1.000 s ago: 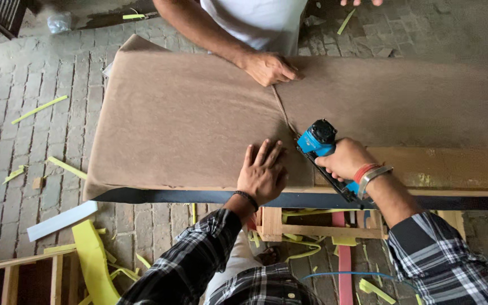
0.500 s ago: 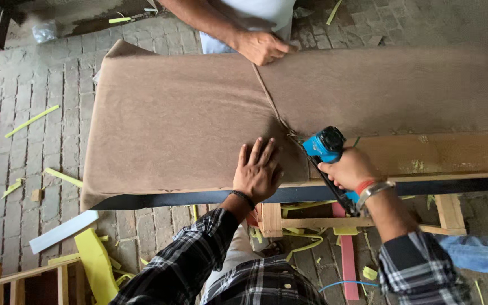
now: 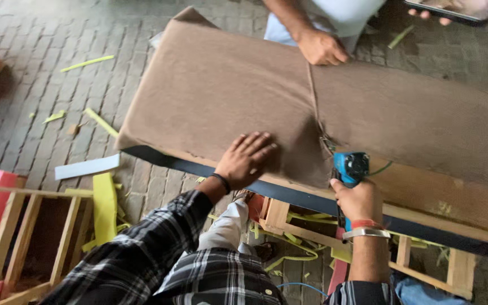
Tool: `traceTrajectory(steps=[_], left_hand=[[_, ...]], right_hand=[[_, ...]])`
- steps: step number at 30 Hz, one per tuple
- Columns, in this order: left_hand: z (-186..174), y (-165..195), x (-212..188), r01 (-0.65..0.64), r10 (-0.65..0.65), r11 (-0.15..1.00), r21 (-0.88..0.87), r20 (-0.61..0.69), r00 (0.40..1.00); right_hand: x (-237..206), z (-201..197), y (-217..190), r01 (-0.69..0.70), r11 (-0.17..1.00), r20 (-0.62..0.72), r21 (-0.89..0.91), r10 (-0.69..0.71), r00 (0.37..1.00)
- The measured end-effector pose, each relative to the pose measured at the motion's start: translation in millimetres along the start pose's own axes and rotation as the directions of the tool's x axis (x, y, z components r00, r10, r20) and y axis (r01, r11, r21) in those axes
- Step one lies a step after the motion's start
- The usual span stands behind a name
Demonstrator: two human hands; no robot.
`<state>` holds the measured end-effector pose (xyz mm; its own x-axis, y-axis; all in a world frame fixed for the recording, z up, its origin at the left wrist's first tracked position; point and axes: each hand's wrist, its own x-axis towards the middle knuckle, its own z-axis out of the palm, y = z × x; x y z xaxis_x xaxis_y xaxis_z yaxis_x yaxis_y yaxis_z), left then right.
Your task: The person pulls brown fabric over a padded wooden bench frame and staples it to the underside using a pneumatic staple gun. They smooth the fabric, stretch it taut along the edges, fold the corners, and drive staples around the frame while moving around the bench.
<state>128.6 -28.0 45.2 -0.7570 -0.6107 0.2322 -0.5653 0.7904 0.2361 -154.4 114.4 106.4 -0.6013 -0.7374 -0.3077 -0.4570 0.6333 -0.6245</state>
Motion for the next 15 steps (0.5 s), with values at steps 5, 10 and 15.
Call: traceTrajectory(steps=[5,10,15], left_hand=[[-30,-46,-31,0.332,-0.332,0.943,0.016,-0.002,0.943],[-33,-50,-33,0.28,-0.278,0.959,0.043,-0.037,0.96],[-42,-51,-45,0.208,-0.208,0.978,0.004,0.032,0.978]], right_hand=[[-4,11,16,-0.05,0.967,-0.02,0.251,0.057,0.998],[-24,-8,-18,0.121,0.813,-0.126,0.57,-0.059,0.99],[-73,-28,-89,0.3,0.56,-0.264,0.772,-0.147,0.953]])
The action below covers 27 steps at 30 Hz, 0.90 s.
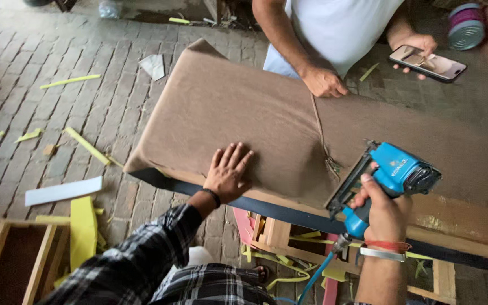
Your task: The person pulls brown fabric over a padded wooden bench frame and staples it to the underside using a pneumatic staple gun. They smooth the fabric, stretch it taut along the edges, fold the corners, and drive staples around the frame while moving around the bench.
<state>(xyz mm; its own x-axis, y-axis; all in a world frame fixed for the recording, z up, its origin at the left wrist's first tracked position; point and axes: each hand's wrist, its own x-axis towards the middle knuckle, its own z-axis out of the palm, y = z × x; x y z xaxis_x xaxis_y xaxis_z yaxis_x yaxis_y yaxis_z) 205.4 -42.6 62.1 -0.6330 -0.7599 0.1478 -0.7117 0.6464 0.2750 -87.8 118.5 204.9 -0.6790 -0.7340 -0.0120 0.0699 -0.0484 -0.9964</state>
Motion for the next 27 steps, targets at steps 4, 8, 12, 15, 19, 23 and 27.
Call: traceTrajectory(steps=[4,8,12,15,19,23,27], left_hand=[[-26,-48,-29,-0.144,0.144,0.989,-0.042,-0.016,0.989],[-58,-123,-50,-0.052,0.043,0.996,-0.074,-0.119,0.992],[-83,-180,-72,0.009,-0.017,0.996,-0.085,-0.095,0.995],[-95,-194,-84,-0.004,0.003,0.999,-0.049,-0.02,1.0],[-105,-194,-90,0.003,-0.001,1.0,-0.016,0.099,0.995],[-109,-190,-89,0.011,-0.012,1.0,0.009,0.116,0.993],[-105,-186,-87,0.008,-0.012,0.999,0.034,0.121,0.993]], right_hand=[[-50,70,13,-0.182,0.978,0.053,-0.098,0.187,0.981],[-77,142,70,-0.195,0.956,0.192,-0.218,0.238,0.952],[-80,204,118,0.232,0.82,0.362,-0.522,-0.034,0.932],[-68,256,133,0.286,0.517,0.312,-0.807,-0.039,0.949],[-50,306,135,0.406,0.284,0.376,-0.869,-0.154,0.914],[-44,316,133,0.446,0.224,0.385,-0.866,-0.269,0.883],[-45,308,136,0.517,0.189,0.443,-0.835,-0.326,0.835]])
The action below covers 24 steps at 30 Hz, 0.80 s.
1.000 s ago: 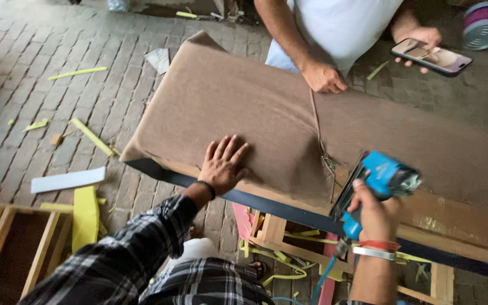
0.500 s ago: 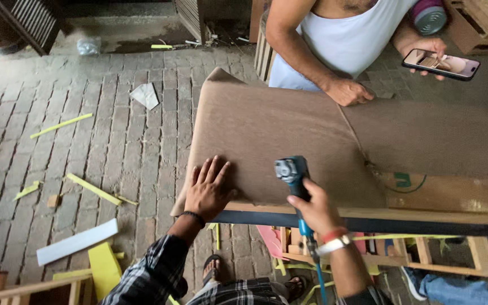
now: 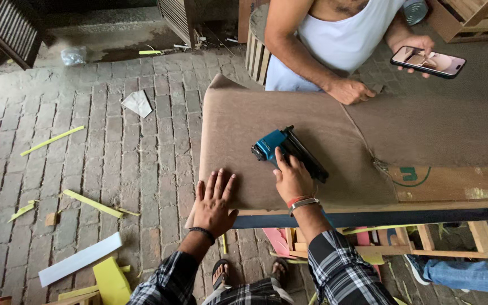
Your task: The person pulls brown fabric over a padded wooden bench frame and staples it to the underside using a pneumatic staple gun. They smooth the fabric, stretch it taut along the edges, fold the corners, and drive staples around the frame while moving around the bench.
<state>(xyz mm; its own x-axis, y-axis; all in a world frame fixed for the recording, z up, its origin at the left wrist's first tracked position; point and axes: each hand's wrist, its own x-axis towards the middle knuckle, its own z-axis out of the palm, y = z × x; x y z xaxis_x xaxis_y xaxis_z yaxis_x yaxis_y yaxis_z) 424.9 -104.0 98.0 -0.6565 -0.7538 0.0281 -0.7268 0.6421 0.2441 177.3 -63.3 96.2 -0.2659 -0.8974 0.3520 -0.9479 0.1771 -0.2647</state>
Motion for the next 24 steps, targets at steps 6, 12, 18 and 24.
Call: traceTrajectory(steps=[6,12,18,24], left_hand=[[5,2,6,0.045,-0.045,0.998,0.035,0.002,0.999],[14,2,10,0.077,-0.076,0.997,0.015,-0.07,0.995],[21,5,13,0.175,-0.173,0.984,0.038,-0.063,0.983],[20,9,14,0.249,-0.248,0.968,0.016,-0.055,0.967]], right_hand=[[3,7,4,-0.008,0.999,0.049,-0.051,0.01,0.999],[6,11,3,0.056,0.994,0.002,-0.092,-0.056,0.998],[9,11,-1,0.056,0.993,0.039,-0.105,-0.052,0.998],[11,10,-5,0.063,0.993,0.041,-0.102,-0.059,0.997]])
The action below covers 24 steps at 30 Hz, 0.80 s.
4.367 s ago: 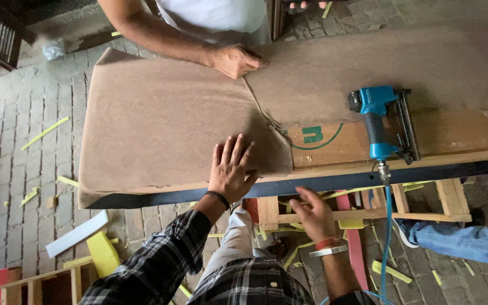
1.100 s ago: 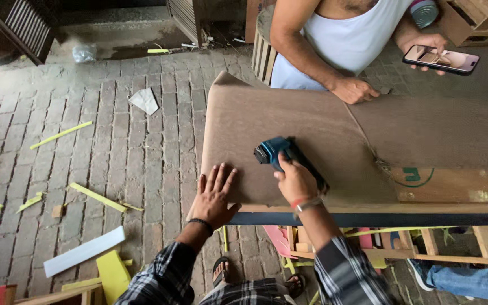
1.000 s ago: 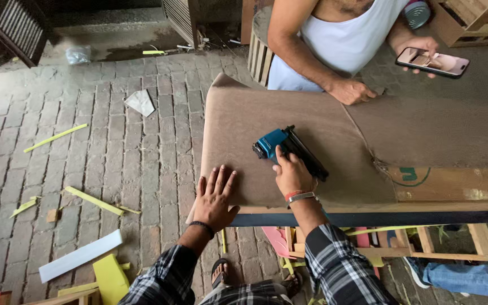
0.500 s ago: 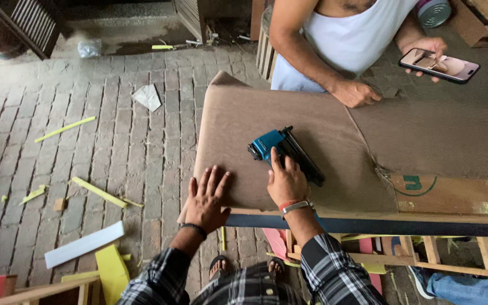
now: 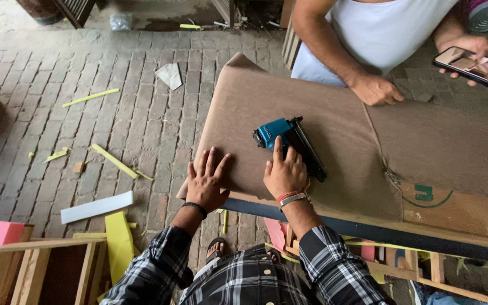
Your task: The person pulls brown fabric over a padded wooden bench frame and staples it to the underside using a pneumatic staple gun. They smooth the fabric, stretch it taut along the edges, fold the corners, and drive staples around the frame while moving around the bench.
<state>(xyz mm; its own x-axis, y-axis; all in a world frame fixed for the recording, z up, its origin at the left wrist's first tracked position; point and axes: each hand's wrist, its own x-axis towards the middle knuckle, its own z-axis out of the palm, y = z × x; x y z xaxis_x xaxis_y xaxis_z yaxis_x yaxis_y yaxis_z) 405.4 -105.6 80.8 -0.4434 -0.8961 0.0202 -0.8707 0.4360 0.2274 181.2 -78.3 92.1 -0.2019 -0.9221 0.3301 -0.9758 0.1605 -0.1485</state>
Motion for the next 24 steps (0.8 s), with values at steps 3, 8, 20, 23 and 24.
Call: traceTrajectory(steps=[3,8,20,23,24], left_hand=[[-0.4,0.2,0.6,0.02,-0.02,1.0,-0.001,0.036,0.999],[-2.5,0.5,1.8,0.03,-0.03,0.999,-0.011,0.06,0.998],[-2.6,-1.2,-0.2,0.029,-0.029,1.0,-0.002,0.044,0.999],[-0.6,-0.6,-0.5,0.027,-0.027,1.0,-0.01,0.039,0.999],[-0.4,-0.5,-0.7,0.023,-0.022,1.0,-0.015,0.034,0.999]], right_hand=[[0.3,0.8,0.2,0.005,1.0,0.018,0.003,-0.005,1.0],[2.1,0.7,1.5,0.003,1.0,0.03,0.022,-0.003,1.0],[2.8,-0.5,-1.4,0.009,1.0,0.02,-0.011,-0.009,1.0],[2.2,-0.5,-0.3,0.003,1.0,0.034,-0.01,-0.003,0.999],[1.9,-0.4,-0.3,-0.002,1.0,0.039,-0.009,0.002,0.999]])
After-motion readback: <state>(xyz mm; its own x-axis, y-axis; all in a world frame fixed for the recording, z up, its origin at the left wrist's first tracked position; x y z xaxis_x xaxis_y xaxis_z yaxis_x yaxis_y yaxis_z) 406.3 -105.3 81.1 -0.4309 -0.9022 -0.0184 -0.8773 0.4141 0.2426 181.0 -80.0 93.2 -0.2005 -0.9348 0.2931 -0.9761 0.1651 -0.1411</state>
